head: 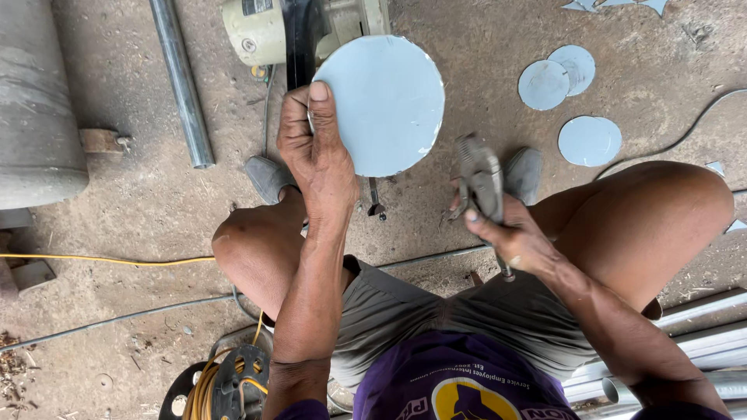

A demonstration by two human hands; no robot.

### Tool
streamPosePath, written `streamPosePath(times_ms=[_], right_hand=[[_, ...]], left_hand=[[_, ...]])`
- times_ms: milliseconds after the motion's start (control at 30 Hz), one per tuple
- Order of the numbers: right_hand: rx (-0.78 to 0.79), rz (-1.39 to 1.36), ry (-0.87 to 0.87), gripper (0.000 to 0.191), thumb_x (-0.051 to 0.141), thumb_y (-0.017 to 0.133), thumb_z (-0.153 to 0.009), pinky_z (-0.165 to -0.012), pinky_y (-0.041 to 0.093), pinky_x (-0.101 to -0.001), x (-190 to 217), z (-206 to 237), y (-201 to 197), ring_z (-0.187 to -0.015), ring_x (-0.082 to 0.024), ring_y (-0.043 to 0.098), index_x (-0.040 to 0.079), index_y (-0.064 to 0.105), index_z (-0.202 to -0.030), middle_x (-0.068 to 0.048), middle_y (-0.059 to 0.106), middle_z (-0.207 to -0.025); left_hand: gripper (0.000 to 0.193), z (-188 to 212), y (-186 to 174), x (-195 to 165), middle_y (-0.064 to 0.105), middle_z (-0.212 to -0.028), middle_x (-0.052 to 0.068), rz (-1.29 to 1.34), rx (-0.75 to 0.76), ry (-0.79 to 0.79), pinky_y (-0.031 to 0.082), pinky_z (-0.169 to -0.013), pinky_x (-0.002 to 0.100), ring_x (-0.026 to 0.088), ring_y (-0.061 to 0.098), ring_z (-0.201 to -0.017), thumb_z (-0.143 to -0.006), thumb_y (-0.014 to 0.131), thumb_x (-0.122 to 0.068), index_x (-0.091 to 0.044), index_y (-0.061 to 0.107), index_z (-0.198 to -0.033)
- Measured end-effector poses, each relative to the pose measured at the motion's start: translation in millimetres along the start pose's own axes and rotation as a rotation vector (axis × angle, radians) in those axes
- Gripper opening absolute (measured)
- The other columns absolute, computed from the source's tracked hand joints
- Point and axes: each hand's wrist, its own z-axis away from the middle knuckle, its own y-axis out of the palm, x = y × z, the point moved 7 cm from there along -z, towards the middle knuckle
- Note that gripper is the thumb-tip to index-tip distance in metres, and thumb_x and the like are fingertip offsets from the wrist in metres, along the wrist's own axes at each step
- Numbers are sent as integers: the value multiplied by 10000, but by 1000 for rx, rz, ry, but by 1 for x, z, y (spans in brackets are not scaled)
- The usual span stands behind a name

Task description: The person uses a bench grinder to smooth the edges of circular metal discs. They hold each disc with pliers against the spinning wheel, rotate it to grind all edges, then place the finished disc on the floor before picking up the next one.

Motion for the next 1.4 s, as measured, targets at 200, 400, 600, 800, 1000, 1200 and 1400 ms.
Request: streamPosePath(times_ms=[200,400,600,800,1000,1200,1400], right_hand=[[53,276,70,407,371,652,-966,-671,516,-357,2,-5,15,-760,-159,596,110,561,-1265,-70,621,-863],[13,267,-72,496,313,647,-977,-733,529,-348,34,-13,18,-868,-167,611,63,508,-1382,-76,631,-1102],[38,356,-41,470,321,653,-972,-692,508,-360,26,-12,17,-796,-174,593,73,544,-1357,-78,634,-1016],[66,424,13,494,368,651,-952,-625,511,-401,19,-11,17,-681,-188,573,91,550,-1349,-84,590,-927],[74,431,-156,537,409,605,-990,-682,521,-418,26,-13,18,-817,-210,607,18,525,-1350,-118,575,-1040],[85,520,-57,572,434,603,-989,-669,507,-435,21,-14,17,-762,-231,583,35,510,-1387,-128,548,-934],[115,501,-69,643,408,493,-1037,-428,527,-299,20,-22,24,-469,-162,505,148,294,-1590,-160,575,-855]], left_hand=[[379,1,-4,-2,624,-837,-27,-73,44,-12,489,-717,226,43,533,-793,-1084,588,-420,-58,647,-989],[429,2,2,1,635,-876,2,-184,78,5,511,-760,250,64,571,-836,-1105,559,-446,-39,658,-1012],[426,-1,-2,5,638,-871,10,-175,52,22,518,-758,261,75,583,-836,-1108,560,-447,-43,655,-1010],[411,4,7,7,608,-795,-10,-200,121,53,523,-674,252,68,599,-756,-1101,553,-446,-67,650,-975],[408,8,15,17,599,-777,-7,-192,145,-23,496,-651,250,64,569,-740,-1093,563,-433,-63,657,-946],[407,6,19,19,616,-794,-6,-207,161,-49,519,-660,255,63,593,-760,-1090,564,-439,-67,660,-955],[328,7,8,30,683,-976,31,-287,181,-54,540,-839,285,132,641,-958,-1114,583,-366,-56,690,-1094]])
